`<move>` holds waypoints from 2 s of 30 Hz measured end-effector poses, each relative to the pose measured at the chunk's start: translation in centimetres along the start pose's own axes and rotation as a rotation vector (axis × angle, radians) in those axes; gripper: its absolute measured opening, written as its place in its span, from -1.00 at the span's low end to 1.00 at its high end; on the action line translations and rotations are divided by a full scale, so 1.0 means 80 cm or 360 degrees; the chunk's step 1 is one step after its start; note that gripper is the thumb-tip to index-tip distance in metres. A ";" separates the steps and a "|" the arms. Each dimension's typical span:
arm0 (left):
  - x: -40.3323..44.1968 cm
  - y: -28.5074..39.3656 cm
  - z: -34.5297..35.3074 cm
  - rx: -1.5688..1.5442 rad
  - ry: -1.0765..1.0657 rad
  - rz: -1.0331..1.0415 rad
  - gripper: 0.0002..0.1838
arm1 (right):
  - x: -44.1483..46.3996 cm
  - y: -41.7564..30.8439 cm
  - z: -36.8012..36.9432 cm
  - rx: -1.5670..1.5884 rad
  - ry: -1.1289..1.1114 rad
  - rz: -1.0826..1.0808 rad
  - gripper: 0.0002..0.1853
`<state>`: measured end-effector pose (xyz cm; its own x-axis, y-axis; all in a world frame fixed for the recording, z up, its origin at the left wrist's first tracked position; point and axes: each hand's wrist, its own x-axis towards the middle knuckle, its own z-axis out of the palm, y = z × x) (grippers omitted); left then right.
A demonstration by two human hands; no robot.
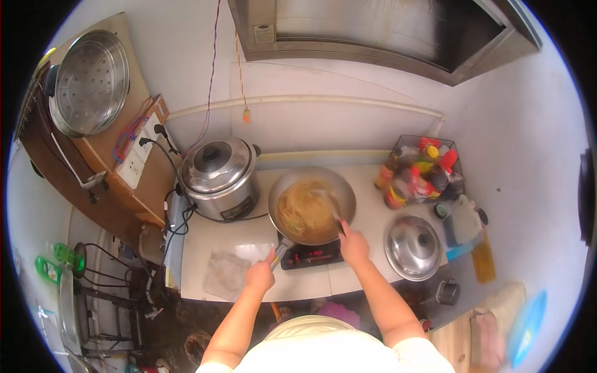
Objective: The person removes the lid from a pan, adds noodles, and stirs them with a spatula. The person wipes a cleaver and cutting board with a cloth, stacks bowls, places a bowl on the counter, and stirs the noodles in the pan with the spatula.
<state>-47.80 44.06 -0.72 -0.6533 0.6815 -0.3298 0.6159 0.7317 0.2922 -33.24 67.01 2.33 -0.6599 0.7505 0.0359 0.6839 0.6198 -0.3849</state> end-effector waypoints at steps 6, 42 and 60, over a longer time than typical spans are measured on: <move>0.002 -0.001 0.005 -0.0026 0.0023 -0.0021 -0.16 | -0.023 -0.002 -0.012 -0.0073 -0.0147 -0.0294 -0.57; -0.004 0.007 -0.004 0.0004 -0.0019 -0.0038 -0.18 | -0.097 0.029 -0.063 -0.0088 -0.0396 -0.0158 -0.50; -0.006 0.009 -0.007 0.0006 -0.0018 -0.0014 -0.18 | -0.116 0.029 -0.061 -0.0110 -0.0379 -0.0171 -0.52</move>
<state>-47.26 44.24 0.15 -0.6536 0.6751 -0.3422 0.6118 0.7374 0.2861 -24.00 62.58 5.65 -0.7789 0.6095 -0.1479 0.6202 0.7134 -0.3262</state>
